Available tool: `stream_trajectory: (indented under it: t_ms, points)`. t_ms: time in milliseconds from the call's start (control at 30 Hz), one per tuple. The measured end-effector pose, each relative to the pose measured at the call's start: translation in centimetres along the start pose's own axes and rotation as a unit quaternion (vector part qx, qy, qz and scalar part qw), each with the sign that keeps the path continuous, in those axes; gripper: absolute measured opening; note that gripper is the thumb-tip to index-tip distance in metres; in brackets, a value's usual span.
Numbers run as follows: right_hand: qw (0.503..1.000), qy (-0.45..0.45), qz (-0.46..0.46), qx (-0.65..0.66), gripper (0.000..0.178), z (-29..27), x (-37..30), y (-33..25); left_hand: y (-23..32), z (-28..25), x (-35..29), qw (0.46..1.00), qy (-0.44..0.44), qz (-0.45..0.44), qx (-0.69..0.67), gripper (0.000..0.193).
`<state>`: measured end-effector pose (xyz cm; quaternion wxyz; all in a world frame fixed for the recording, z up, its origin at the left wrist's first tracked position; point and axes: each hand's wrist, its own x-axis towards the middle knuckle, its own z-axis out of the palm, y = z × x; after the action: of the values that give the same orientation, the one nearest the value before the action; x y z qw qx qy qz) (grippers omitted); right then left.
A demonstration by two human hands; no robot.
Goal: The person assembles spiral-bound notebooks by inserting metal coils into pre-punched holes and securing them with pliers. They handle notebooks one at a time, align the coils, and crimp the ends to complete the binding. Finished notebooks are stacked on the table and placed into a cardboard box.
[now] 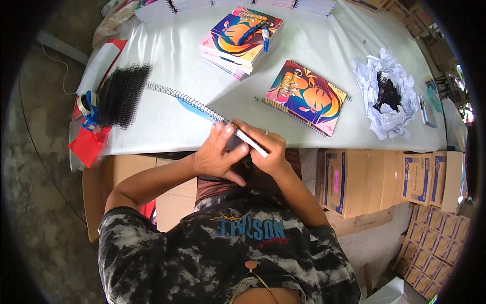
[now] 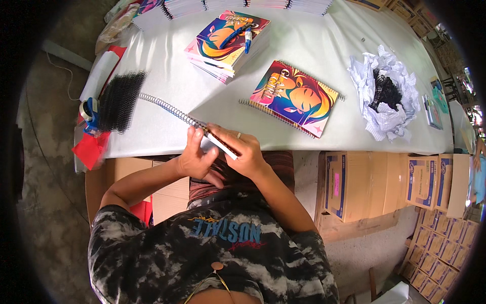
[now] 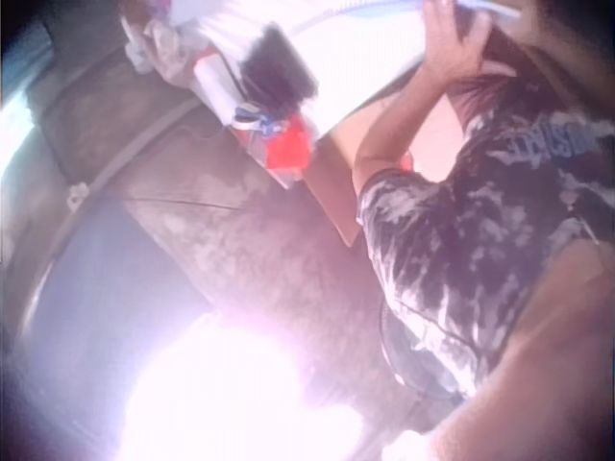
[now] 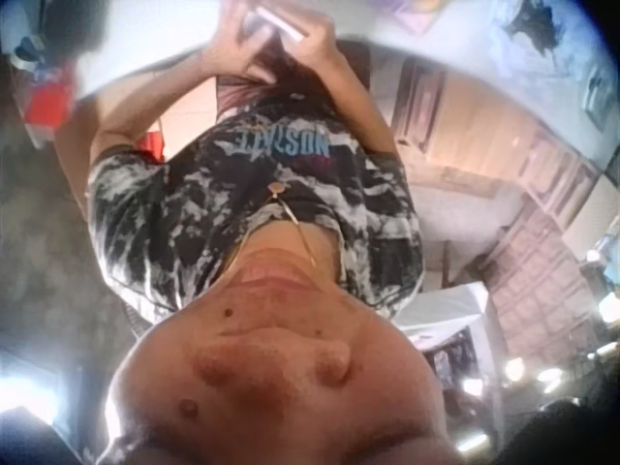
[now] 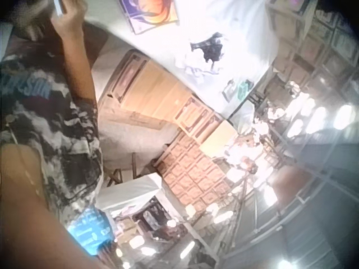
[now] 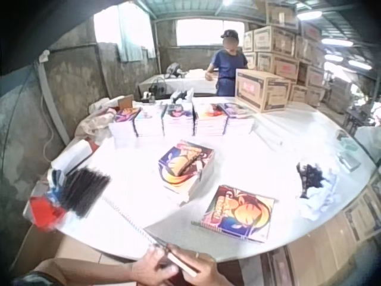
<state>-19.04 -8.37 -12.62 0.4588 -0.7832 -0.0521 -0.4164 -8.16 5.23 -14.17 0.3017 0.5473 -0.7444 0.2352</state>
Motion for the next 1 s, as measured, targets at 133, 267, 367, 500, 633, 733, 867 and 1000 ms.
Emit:
stream_trajectory:
  t_ms: [133,267,367,500,633,733,867,1000]
  points:
    - [0.999,-0.021,-0.042,0.015,0.045,0.5,0.4,0.2,-4.2,0.2,0.3,0.984,0.105,-0.073,0.122,0.113]
    - [1.0,0.022,0.005,-0.019,0.043,-0.1,0.5,0.1,-2.5,0.6,0.6,0.994,-0.007,-0.105,0.022,0.11]
    - [0.998,0.008,-0.049,-0.033,0.04,-0.9,0.9,1.1,-1.4,-1.5,2.2,0.992,-0.004,-0.128,-0.01,0.092]
    - [0.984,-0.06,-0.101,-0.131,0.029,-0.4,2.1,-1.1,-4.1,-5.2,9.7,0.916,-0.127,-0.377,-0.06,0.066]
    - [0.953,-0.135,-0.179,-0.206,0.026,1.4,3.2,-2.8,-7.1,-1.2,10.4,0.946,-0.039,-0.271,0.171,0.057]
    - [0.952,-0.138,-0.181,-0.203,0.031,4.7,2.9,-5.0,-11.0,0.5,12.4,0.936,0.063,-0.15,0.312,0.053]
    - [0.982,-0.123,-0.097,-0.108,0.033,4.4,2.0,-4.0,-14.0,-1.8,17.4,0.859,0.204,-0.109,0.456,0.034]
    - [0.992,-0.001,0.102,0.069,0.045,0.4,1.3,-0.3,-12.1,-3.9,17.5,0.908,-0.035,-0.283,0.306,0.039]
